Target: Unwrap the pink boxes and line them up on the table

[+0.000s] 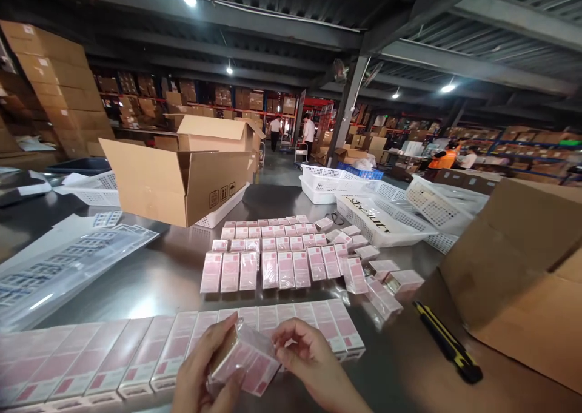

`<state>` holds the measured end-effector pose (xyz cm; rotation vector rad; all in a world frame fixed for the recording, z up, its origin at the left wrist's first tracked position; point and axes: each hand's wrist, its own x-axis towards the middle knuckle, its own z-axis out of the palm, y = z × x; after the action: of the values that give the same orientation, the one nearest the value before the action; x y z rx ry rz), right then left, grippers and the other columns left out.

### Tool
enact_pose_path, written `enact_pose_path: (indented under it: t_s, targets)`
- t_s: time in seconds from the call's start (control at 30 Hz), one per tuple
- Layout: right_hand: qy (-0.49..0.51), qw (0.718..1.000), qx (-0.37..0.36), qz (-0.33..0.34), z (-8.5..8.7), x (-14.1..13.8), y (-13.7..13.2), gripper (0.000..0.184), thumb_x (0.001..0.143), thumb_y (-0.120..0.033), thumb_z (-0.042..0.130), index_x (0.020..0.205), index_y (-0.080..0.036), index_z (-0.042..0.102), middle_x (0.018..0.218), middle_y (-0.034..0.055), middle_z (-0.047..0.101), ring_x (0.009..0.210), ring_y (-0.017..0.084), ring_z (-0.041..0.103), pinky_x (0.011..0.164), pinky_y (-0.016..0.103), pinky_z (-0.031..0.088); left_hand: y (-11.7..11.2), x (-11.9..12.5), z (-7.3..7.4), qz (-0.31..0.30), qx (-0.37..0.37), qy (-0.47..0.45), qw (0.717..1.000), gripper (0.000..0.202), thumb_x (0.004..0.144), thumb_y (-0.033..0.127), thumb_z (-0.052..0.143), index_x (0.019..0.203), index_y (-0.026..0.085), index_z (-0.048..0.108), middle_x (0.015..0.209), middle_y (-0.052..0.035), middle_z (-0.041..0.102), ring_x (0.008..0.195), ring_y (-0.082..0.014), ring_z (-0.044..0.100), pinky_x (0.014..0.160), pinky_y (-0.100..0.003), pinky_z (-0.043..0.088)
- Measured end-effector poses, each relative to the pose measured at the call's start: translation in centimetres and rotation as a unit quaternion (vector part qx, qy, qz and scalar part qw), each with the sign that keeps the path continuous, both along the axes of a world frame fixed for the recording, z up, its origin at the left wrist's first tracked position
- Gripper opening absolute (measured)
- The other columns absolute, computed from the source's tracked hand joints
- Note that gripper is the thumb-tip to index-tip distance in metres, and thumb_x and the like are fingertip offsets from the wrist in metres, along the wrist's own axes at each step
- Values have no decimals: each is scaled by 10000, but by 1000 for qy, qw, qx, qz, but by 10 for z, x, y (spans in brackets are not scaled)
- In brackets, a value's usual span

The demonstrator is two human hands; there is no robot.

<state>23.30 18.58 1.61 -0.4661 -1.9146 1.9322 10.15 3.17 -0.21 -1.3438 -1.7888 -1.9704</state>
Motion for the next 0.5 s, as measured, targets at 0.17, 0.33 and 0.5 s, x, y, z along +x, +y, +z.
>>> enact_pose_path:
  t_s: [0.17,0.33,0.5]
  targets:
    - [-23,993,117,14,-1,1,1,407,829,-595,698,914,-201,752,881,56,616,863,205,595,775,324,451,1,-2,-4,11,13,30,999,536,805,218,540,1333,302,566,1187,-70,672,1075,-271,659,875,-356,546]
    - [-41,969,243,-37,6,2,-4,342,950,-512,565,848,-202,665,870,41,607,820,184,579,734,303,442,5,0,-10,6,4,-3,1000,519,790,235,645,1300,322,606,1175,-53,690,1057,-258,667,888,-343,549]
    - [-4,952,292,-91,2,1,-10,290,1017,-424,468,840,-217,566,923,36,594,878,176,585,793,310,466,4,4,-16,-21,-5,-160,987,438,795,408,754,1212,295,684,1205,-71,695,1093,-278,662,913,-360,557]
